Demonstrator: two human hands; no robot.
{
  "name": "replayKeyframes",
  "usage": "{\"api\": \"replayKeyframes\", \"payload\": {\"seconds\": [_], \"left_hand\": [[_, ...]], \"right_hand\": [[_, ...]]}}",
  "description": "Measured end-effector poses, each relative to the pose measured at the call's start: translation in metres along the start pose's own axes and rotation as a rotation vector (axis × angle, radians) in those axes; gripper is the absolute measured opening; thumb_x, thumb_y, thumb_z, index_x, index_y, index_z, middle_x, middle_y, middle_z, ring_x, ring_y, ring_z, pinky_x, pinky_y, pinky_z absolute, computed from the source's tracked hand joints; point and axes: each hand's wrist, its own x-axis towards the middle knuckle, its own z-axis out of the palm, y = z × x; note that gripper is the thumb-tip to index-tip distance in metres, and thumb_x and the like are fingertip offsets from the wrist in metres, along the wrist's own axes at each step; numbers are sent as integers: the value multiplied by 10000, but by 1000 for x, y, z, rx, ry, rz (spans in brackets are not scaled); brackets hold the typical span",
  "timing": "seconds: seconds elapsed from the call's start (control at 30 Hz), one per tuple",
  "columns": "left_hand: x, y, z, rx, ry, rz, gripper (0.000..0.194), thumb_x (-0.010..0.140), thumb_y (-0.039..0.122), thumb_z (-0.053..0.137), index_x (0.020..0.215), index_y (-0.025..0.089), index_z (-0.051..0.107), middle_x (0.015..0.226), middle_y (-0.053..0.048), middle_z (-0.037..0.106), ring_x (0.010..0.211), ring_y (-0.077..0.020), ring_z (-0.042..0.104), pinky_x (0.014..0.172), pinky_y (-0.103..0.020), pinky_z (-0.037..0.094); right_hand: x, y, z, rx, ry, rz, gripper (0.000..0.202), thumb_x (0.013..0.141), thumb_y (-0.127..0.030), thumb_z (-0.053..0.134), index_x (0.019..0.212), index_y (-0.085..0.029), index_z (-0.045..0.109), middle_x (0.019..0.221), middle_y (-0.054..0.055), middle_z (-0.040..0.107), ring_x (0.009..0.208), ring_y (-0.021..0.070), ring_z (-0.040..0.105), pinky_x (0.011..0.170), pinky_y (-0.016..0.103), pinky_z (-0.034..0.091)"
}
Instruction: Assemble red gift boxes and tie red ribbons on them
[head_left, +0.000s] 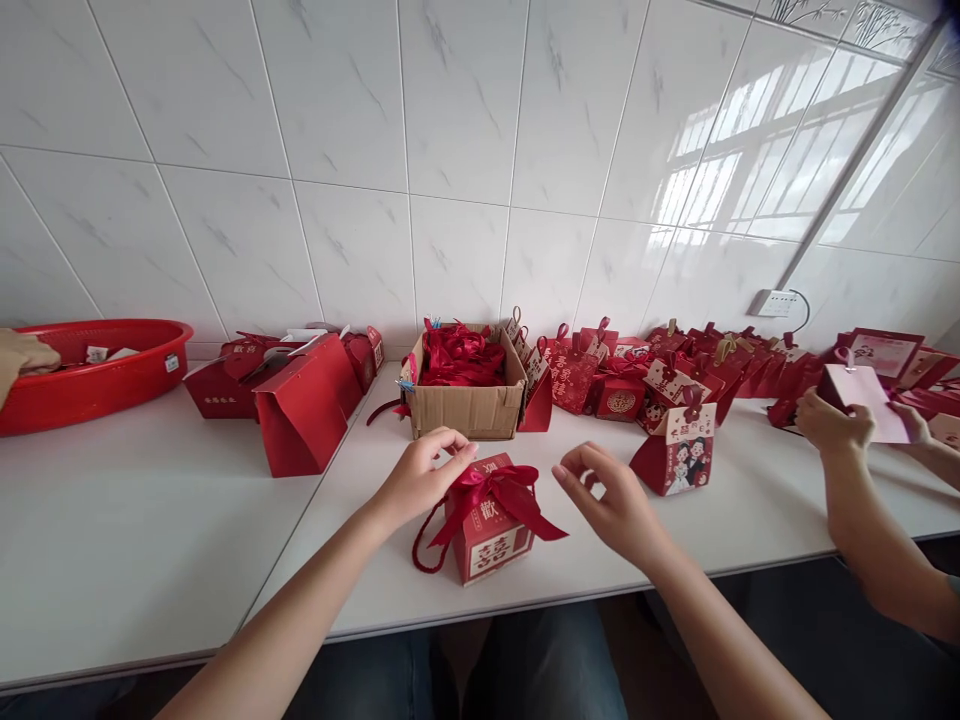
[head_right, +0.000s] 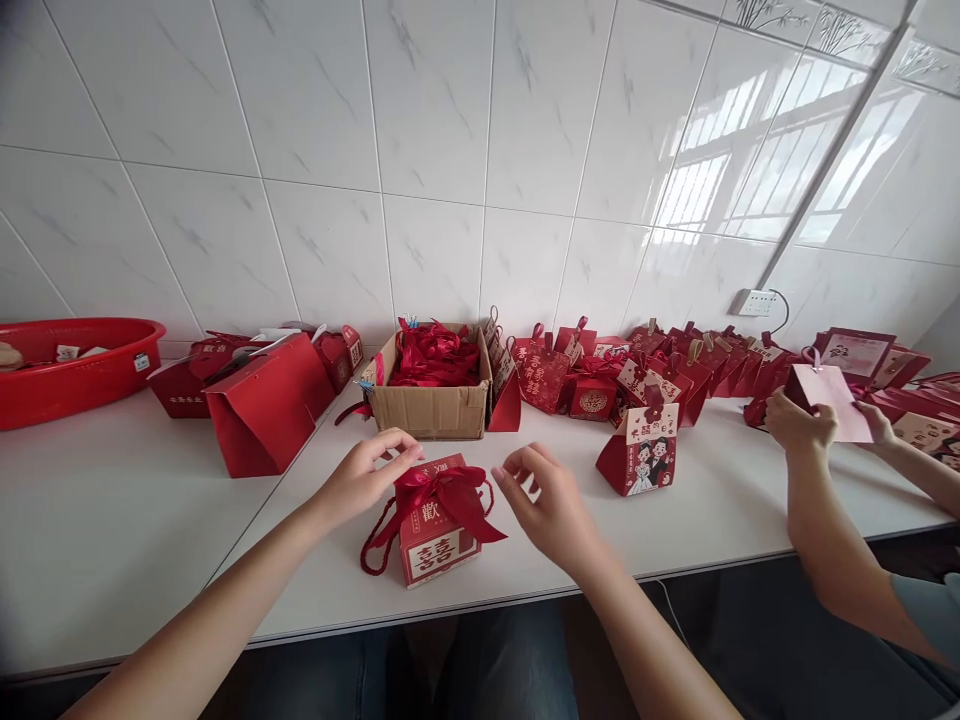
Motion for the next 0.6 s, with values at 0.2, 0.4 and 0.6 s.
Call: {"api": "replayKeyframes", "payload": {"seconds": [0.2, 0.4, 0.6], "left_hand": [[-23, -6, -12, 29, 34, -105, 324, 865, 487, 509, 713, 219, 405, 708, 39, 493, 671, -157, 484, 627, -258, 380], [-53, -6, 1, -87, -90, -318, 447, 879, 592, 403, 633, 219, 406, 598, 34, 427, 584, -159, 421, 549, -264, 311], [-59, 1, 13, -238, -58, -303, 459, 818, 587, 507, 599, 208, 372, 585, 50, 348, 563, -124, 337, 532, -243, 272]], "right_hand": [[39, -19, 13, 21, -200, -108, 170, 849, -356, 638, 807, -202, 695, 872, 58, 635, 765, 170, 586, 664, 296, 459], [60, -27, 44, -117, -381, -190, 270, 809, -448, 686, 819, -180, 714, 823, 51, 629, 698, 140, 564, 626, 259, 431], [61, -31, 52, -199, -404, -234, 195, 854, -312, 626, 708, -183, 608, 673, 2, 609, 584, 110, 467, 542, 236, 301]]}}
